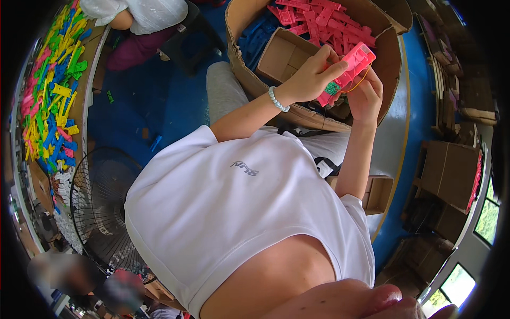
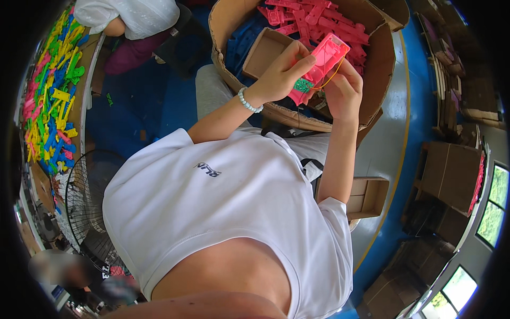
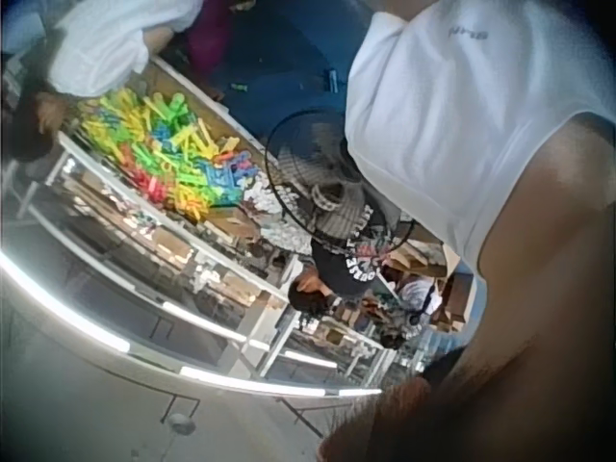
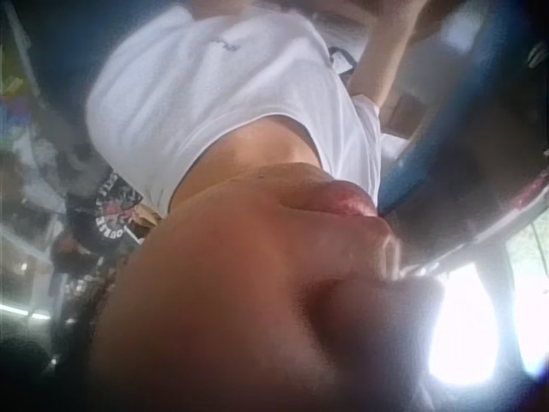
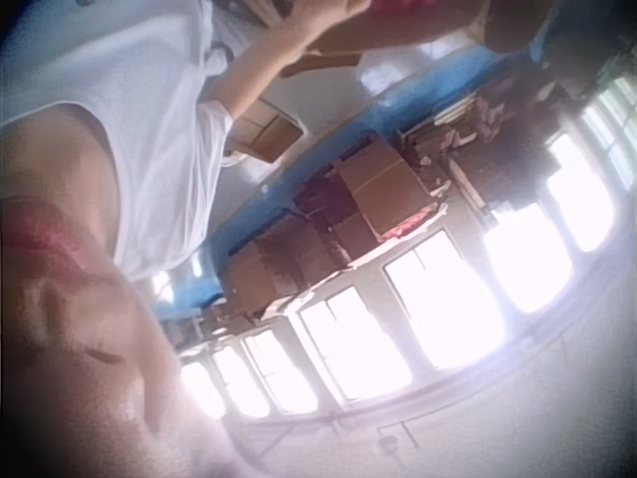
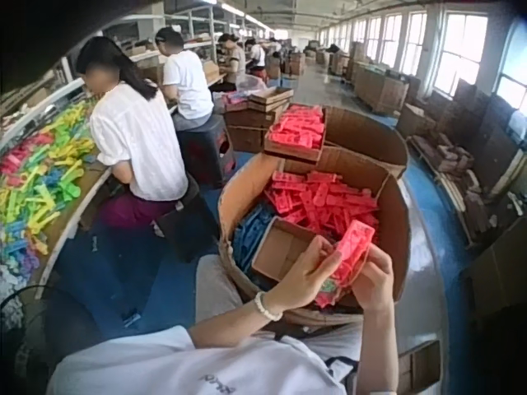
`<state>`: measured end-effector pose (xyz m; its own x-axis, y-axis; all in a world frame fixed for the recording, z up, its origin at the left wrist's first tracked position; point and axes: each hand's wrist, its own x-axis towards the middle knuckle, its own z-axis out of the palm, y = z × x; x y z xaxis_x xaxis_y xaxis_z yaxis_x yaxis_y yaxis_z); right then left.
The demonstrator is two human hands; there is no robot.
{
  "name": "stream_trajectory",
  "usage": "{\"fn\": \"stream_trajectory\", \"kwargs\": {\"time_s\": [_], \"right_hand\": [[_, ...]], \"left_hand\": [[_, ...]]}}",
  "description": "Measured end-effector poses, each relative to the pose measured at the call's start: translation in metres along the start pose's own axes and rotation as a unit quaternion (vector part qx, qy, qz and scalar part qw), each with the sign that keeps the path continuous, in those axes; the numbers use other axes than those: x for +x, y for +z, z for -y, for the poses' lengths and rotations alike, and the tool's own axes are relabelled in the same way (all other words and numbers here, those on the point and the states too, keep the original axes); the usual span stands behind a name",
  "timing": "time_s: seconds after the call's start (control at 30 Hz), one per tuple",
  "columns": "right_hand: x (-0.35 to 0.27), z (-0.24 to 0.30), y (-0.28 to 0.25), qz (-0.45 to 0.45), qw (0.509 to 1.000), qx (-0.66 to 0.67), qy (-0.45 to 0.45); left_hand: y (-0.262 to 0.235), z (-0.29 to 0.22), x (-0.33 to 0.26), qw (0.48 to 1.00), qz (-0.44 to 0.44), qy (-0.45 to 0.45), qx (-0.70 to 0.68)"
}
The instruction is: Assembling metal components into pink plastic housings at a factory workstation.
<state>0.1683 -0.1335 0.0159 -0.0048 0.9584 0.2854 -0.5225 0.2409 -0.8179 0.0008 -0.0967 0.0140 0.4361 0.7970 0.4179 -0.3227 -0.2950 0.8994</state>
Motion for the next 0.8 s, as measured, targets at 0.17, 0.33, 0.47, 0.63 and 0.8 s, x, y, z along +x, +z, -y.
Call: {"fn": "stream_trajectory", "kwargs": {"time_s": [0.17, 0.33, 0.47, 0.63, 0.8], "right_hand": [[-0.035, -0.010, -0.012, -0.036, 0.998, 0.050, -0.009], [-0.071, -0.025, -0.024, -0.186, 0.981, 0.011, -0.044], [-0.093, -0.022, -0.030, -0.250, 0.964, -0.034, -0.083], [-0.159, 0.045, -0.096, -0.442, 0.719, -0.495, -0.206], [-0.316, 0.068, -0.203, -0.482, 0.458, -0.728, 0.165]], "left_hand": [[0.005, 0.014, -0.009, 0.979, 0.092, -0.139, -0.121], [0.029, 0.047, -0.018, 0.983, 0.173, -0.050, 0.025], [0.049, 0.056, -0.024, 0.971, 0.220, -0.092, -0.001], [0.036, 0.032, 0.009, 0.936, 0.331, -0.040, 0.113], [-0.035, 0.094, 0.083, 0.894, 0.337, -0.064, 0.287]]}}
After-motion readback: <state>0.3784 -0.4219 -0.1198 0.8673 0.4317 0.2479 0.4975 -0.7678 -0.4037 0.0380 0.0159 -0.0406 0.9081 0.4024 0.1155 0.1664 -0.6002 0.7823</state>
